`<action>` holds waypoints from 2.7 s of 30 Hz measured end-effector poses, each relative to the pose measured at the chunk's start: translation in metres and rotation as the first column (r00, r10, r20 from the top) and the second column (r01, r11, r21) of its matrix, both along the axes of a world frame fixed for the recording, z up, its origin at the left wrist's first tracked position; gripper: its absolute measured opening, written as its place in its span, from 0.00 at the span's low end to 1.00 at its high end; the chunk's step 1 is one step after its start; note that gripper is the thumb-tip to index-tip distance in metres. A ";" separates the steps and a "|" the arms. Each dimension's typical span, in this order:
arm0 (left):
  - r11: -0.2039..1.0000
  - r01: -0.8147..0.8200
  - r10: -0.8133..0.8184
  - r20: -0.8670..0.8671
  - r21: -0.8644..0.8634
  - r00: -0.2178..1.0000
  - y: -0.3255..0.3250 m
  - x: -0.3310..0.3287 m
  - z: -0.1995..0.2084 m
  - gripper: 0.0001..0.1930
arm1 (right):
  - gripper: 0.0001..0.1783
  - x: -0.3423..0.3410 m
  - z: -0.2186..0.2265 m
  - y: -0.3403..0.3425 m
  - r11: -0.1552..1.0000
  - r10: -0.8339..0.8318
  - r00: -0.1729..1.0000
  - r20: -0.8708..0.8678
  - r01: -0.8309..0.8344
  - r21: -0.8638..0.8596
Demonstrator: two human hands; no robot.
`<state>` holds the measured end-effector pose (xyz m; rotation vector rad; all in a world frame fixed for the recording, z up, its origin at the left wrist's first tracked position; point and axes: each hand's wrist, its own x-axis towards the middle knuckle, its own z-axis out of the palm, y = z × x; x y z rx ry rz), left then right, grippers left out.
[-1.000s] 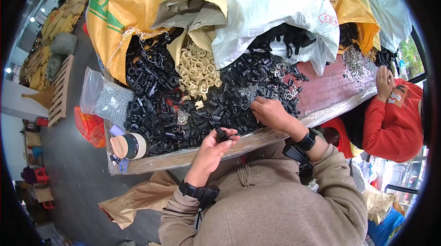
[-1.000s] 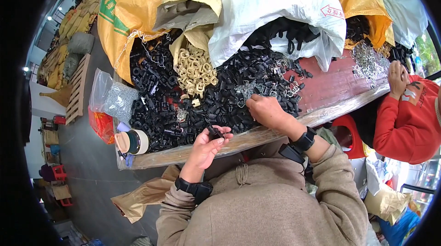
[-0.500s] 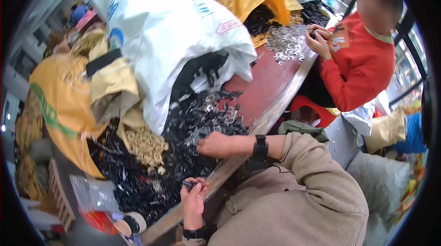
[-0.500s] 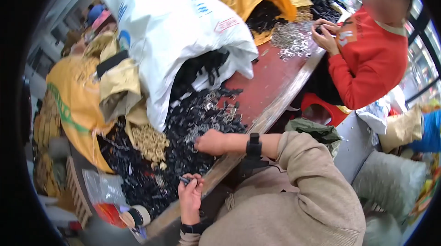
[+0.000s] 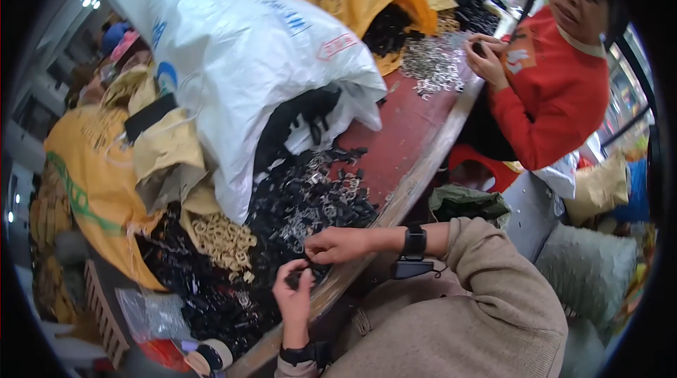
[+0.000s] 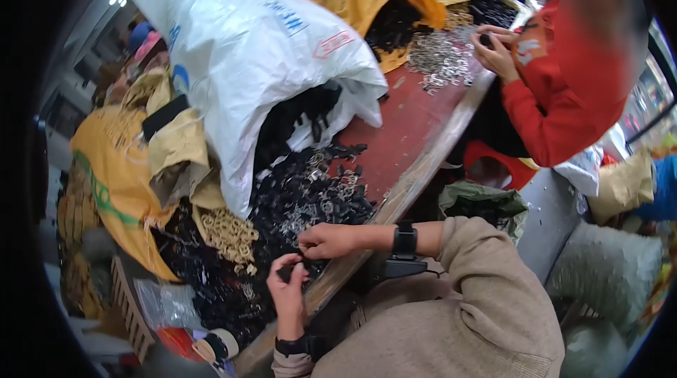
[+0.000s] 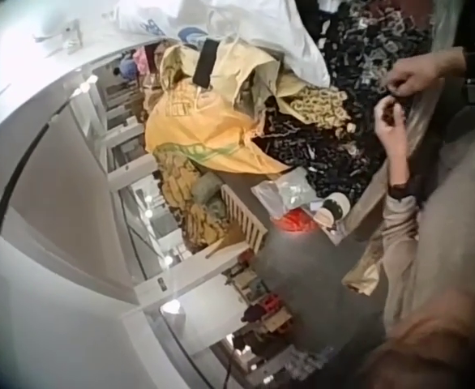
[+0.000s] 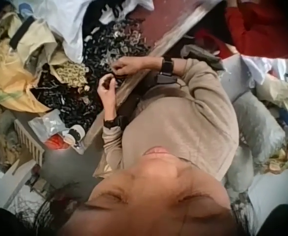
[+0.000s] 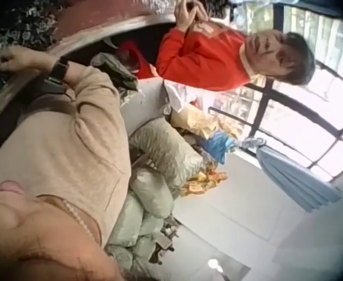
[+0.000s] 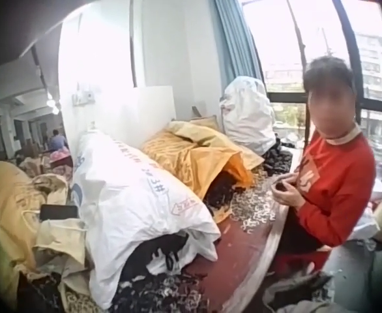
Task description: Assembling small plastic components by hand at a production workbench.
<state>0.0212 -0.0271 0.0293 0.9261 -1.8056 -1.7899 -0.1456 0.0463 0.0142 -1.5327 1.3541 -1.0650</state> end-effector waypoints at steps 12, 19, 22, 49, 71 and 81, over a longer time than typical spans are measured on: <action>0.930 0.005 -0.028 -0.057 -0.369 0.998 0.010 0.007 -0.006 0.05 | 0.05 0.023 -0.007 0.016 0.876 -0.191 0.614 0.766 -0.245 0.416; 0.928 -0.015 -0.027 -0.106 -0.373 0.994 0.007 0.013 -0.011 0.05 | 0.06 0.028 -0.009 0.012 0.851 -0.261 0.539 0.801 -0.263 0.455; 0.930 -0.004 -0.034 -0.097 -0.368 0.995 0.003 0.019 -0.014 0.06 | 0.06 0.032 -0.009 0.008 0.844 -0.261 0.545 0.796 -0.271 0.462; 0.609 0.214 0.147 -0.373 0.764 0.916 0.009 0.010 -0.015 0.15 | 0.07 0.024 0.005 0.018 0.963 -0.230 0.861 0.453 0.133 0.235; 0.686 0.200 -0.019 -0.257 0.700 0.966 0.025 0.028 -0.023 0.16 | 0.06 0.042 0.018 0.022 0.955 -0.186 0.838 -0.513 0.032 -0.295; 0.665 0.240 -0.087 -0.246 0.707 0.965 0.023 0.023 -0.023 0.16 | 0.06 0.037 0.018 0.022 0.983 -0.132 0.895 -0.426 0.062 -0.173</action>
